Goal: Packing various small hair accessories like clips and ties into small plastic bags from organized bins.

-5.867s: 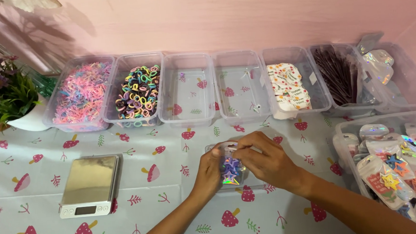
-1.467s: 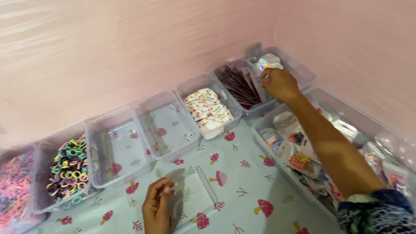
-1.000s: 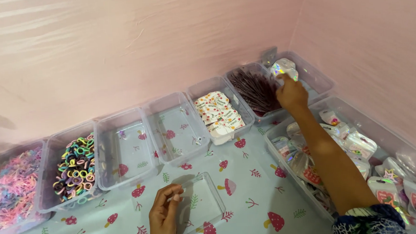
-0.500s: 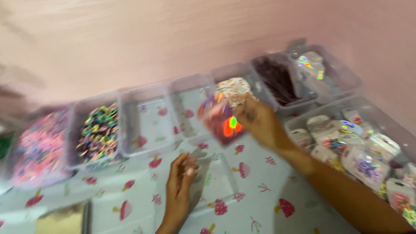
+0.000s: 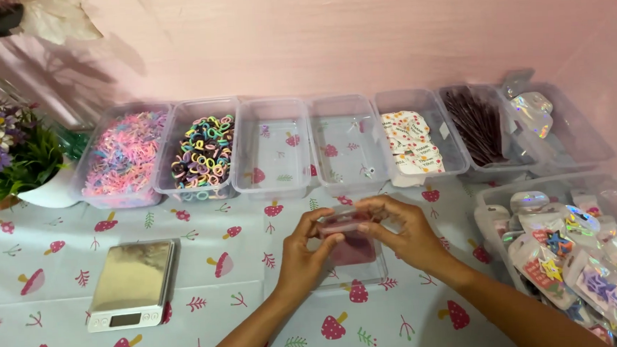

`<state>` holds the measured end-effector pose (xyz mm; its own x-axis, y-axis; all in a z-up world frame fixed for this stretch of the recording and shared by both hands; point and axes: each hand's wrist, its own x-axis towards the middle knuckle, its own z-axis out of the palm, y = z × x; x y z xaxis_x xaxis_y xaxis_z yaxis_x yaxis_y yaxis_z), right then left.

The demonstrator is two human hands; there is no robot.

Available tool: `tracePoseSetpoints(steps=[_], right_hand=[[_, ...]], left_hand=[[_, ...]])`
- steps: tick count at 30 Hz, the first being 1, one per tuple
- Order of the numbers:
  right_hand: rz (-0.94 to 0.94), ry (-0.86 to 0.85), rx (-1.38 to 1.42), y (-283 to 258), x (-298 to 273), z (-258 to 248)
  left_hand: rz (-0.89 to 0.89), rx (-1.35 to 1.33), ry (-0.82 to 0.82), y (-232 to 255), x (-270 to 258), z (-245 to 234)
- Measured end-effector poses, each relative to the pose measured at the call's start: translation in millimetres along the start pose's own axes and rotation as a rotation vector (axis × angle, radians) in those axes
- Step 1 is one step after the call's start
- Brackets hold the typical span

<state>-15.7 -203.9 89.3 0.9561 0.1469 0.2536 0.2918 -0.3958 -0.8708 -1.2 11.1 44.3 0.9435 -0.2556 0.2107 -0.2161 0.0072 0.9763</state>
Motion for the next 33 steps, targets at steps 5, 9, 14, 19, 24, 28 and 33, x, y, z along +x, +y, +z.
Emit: tracePoseSetpoints(steps=[5,9,14,19,24,28,33], right_hand=[[0.088,-0.017,0.072,-5,0,-5],[0.053,-0.064,0.115,-6,-1,-6],[-0.174,-0.072,0.085,-11,-7,5],[-0.209,-0.059,0.023,-13,-12,10],[-0.172,-0.097,0.112,-17,-12,12],[-0.214,-0.074,0.106,-20,-13,14],[-0.210,0.005,0.099,-14,-13,13]], left_hand=[[0.193,0.196,-0.034,-13,-5,0],[0.166,0.060,-0.127,3,-1,-2],[0.020,-0.317,-0.400,11,3,-1],[0.035,-0.347,-0.499,14,0,0],[0.015,-0.301,-0.442,25,-3,-1],[-0.005,-0.288,-0.443,22,0,-1],[-0.037,-0.257,-0.522,30,-1,-4]])
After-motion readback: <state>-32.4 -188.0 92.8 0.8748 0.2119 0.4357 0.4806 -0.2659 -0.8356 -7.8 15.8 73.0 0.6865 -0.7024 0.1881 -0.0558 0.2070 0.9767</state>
